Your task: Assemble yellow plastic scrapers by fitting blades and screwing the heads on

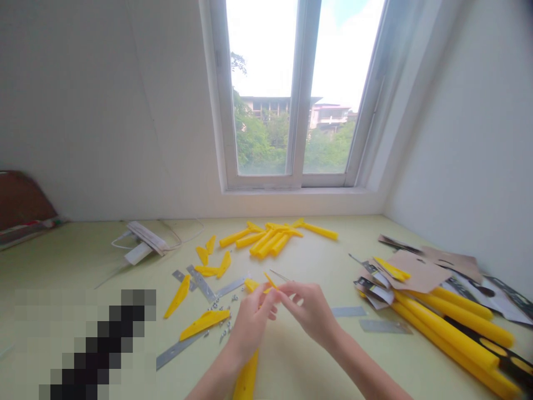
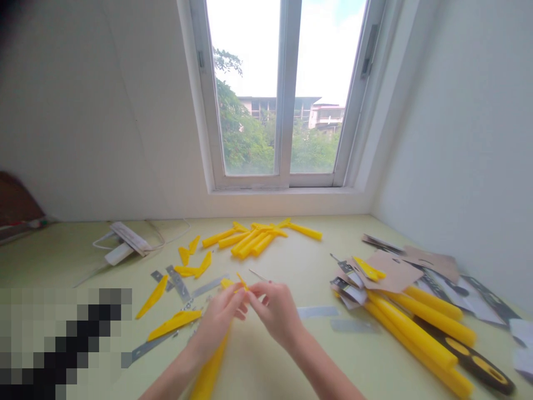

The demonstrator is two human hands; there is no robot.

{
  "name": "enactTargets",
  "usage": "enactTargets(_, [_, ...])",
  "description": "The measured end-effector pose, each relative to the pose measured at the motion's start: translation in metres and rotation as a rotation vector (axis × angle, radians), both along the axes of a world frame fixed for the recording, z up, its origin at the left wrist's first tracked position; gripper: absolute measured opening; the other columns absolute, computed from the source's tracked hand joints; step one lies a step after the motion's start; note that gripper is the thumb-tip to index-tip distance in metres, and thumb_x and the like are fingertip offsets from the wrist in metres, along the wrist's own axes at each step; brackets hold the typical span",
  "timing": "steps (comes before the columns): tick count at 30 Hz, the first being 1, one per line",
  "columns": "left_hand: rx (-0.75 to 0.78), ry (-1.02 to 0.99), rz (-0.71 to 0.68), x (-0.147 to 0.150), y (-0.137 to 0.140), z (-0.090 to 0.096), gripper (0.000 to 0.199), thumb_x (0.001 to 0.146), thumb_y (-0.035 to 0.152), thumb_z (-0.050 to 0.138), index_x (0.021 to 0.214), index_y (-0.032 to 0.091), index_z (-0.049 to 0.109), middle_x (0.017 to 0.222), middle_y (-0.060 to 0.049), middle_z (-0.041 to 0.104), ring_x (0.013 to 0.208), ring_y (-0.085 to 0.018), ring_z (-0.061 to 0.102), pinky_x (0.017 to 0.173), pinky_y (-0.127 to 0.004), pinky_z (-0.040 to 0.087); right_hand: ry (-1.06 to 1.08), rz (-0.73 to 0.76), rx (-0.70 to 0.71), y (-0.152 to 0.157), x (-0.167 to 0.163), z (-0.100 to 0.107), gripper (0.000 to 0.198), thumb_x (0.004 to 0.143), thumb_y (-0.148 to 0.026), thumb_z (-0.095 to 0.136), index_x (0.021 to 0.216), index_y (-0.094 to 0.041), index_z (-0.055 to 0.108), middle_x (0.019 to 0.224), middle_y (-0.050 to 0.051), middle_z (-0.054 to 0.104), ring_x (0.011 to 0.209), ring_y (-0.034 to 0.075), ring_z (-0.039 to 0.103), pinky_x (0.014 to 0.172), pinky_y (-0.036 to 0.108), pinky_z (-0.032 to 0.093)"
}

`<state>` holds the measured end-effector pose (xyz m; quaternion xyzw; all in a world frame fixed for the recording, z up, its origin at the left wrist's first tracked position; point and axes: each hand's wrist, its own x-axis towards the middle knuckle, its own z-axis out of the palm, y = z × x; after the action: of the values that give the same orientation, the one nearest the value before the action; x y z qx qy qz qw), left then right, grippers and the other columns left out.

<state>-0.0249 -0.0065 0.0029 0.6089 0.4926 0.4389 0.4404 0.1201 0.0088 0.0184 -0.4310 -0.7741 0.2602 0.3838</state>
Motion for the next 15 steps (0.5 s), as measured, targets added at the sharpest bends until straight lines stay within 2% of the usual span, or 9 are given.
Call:
enactTargets(4, [-0.038,-0.149,-0.048,0.001,0.008,-0.006,0.033,0.08,0.041,0.041,0.088,0.013,0.059,0.086,-0.008,0.064,0.076,-0.018,0.058,0.069,-0.029,0.045,-0.026,0.117,0.022,0.002,0.006,0.002,0.027,0.083,-0.03,0.044,0.074,-0.023,0.068,0.085,0.002,0.069,0.073,0.015,0.061,0.066,0.025,0.047])
enactTargets(6, [-0.059,-0.147,-0.059,0.001,0.012,-0.006,0.029,0.079,0.037,0.043,0.088,0.014,0.057,0.084,-0.007,0.063,0.078,-0.018,0.058,0.069,-0.029,0.046,-0.025,0.019,0.004,0.014,0.018,-0.003,0.027,0.082,-0.031,0.043,0.08,-0.021,0.068,0.085,0.004,0.068,0.075,0.017,0.061,0.065,0.025,0.047])
enactTargets(9, [-0.061,-0.068,-0.067,0.006,0.015,-0.005,0.024,0.078,0.034,0.042,0.082,0.015,0.055,0.078,-0.005,0.061,0.075,-0.018,0.057,0.063,-0.027,0.046,-0.149,-0.265,0.042,0.033,0.036,-0.016,0.025,0.078,-0.034,0.048,0.087,-0.018,0.066,0.088,0.007,0.066,0.084,0.02,0.058,0.074,0.03,0.044])
enactTargets(12, [-0.117,0.0,-0.077,0.015,0.018,-0.008,0.02,0.077,0.033,0.04,0.078,0.016,0.051,0.068,-0.002,0.057,0.065,-0.016,0.056,0.053,-0.026,0.045,-0.322,-0.329,0.086,0.042,0.043,-0.028,0.023,0.074,-0.033,0.053,0.084,-0.017,0.065,0.089,0.008,0.064,0.09,0.021,0.055,0.081,0.03,0.039])
enactTargets(15, [-0.185,0.082,-0.071,0.023,0.023,-0.014,0.016,0.076,0.031,0.039,0.084,0.018,0.046,0.064,-0.001,0.056,0.056,-0.015,0.056,0.047,-0.025,0.042,-0.399,-0.378,0.035,0.043,0.039,-0.033,0.018,0.075,-0.03,0.051,0.072,-0.018,0.064,0.083,0.007,0.063,0.085,0.02,0.056,0.076,0.028,0.039])
